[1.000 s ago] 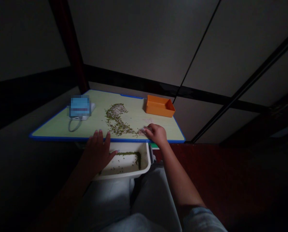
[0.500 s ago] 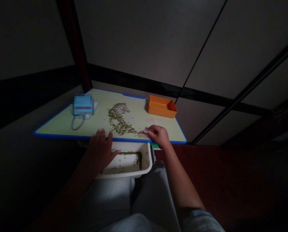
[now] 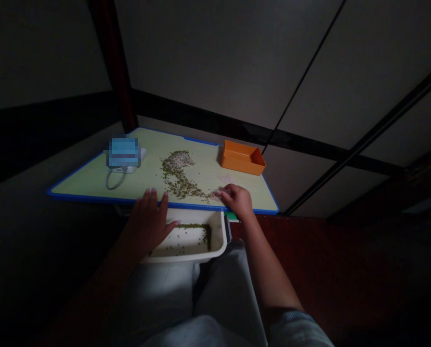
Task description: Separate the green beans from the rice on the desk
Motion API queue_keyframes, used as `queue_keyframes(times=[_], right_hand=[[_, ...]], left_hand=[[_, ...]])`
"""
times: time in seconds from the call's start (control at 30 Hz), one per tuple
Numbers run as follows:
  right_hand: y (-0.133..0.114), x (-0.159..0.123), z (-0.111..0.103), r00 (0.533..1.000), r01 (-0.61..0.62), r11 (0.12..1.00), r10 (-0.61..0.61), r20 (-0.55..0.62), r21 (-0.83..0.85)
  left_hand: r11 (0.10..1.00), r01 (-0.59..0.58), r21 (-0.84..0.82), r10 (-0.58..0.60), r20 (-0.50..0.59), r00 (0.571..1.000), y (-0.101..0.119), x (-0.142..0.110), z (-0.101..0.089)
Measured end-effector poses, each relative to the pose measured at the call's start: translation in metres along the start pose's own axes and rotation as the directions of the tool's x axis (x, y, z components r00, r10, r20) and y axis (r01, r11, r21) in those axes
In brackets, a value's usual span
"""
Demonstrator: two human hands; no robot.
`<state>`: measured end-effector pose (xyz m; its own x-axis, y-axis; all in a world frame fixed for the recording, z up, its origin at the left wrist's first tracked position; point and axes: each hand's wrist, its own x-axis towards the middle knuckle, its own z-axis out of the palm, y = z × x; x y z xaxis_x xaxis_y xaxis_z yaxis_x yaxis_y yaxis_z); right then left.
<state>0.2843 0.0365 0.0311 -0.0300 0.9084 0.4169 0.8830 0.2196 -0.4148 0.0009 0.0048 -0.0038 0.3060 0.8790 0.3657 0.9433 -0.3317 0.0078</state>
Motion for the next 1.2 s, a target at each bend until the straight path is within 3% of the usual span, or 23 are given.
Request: queue_keyframes(times=[0.2, 0.7, 1.2], right_hand=[[0.0006, -0.0012, -0.0003, 0.998, 0.052, 0.995, -0.056, 0.037, 0.085], [-0.0074, 0.0039, -0.0026, 0.994, 0.096, 0.983, -0.087, 0.063, -0.155], [-0.0081, 0.0025, -0.0041, 0.984, 0.164, 0.974, -0.151, 0.095, -0.154]], left_hand=[[1.0, 0.012, -0.022, -0.012, 0.004, 1.0, 0.0, -0.0005, 0.0008], [0.998, 0.023, -0.052, -0.022, 0.012, 1.0, -0.0001, -0.0002, -0.0011], [1.0, 0.004, 0.001, -0.004, 0.014, 1.0, -0.0001, -0.0003, -0.0006]])
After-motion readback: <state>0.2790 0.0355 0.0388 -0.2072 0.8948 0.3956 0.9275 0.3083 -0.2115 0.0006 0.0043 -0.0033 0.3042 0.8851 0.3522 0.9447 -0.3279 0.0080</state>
